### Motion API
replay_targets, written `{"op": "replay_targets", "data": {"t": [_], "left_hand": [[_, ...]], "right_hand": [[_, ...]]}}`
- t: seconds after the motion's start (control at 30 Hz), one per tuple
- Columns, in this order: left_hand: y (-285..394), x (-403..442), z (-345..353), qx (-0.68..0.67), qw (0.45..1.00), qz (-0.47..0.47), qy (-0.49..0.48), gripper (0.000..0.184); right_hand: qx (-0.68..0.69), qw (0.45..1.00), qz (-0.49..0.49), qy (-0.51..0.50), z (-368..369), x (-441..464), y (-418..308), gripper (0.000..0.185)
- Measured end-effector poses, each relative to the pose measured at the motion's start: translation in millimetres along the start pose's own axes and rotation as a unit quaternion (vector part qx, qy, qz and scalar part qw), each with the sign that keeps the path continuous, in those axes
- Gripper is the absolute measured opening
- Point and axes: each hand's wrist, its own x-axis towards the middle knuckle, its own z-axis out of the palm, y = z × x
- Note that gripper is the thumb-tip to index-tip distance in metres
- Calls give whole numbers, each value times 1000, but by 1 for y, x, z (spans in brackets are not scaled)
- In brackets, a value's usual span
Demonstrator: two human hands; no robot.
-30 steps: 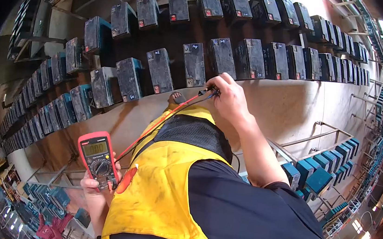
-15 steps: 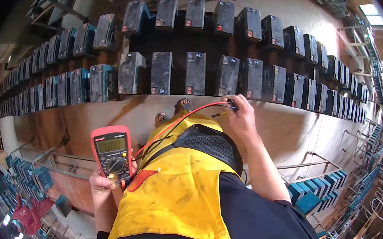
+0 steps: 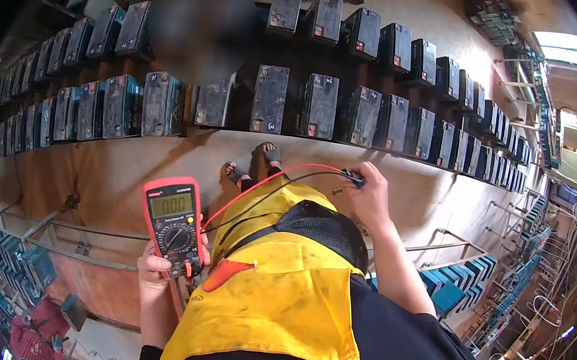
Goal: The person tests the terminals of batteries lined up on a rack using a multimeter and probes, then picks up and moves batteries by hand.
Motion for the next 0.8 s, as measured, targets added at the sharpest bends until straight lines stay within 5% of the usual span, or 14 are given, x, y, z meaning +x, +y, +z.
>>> {"op": "replay_targets", "data": {"t": [0.43,0.57,0.8], "left_hand": [[-5,4,7,-20,1000,-1,-16,112],[-27,15,34,-41,999,20,7,113],[-74,74,109,46,997,51,17,108]], "right_hand": [[-25,992,127,-12,2,-38,41,21],[-25,998,55,1,-6,-35,74,21],[17,997,68,-8,-52,-39,153,20]]}}
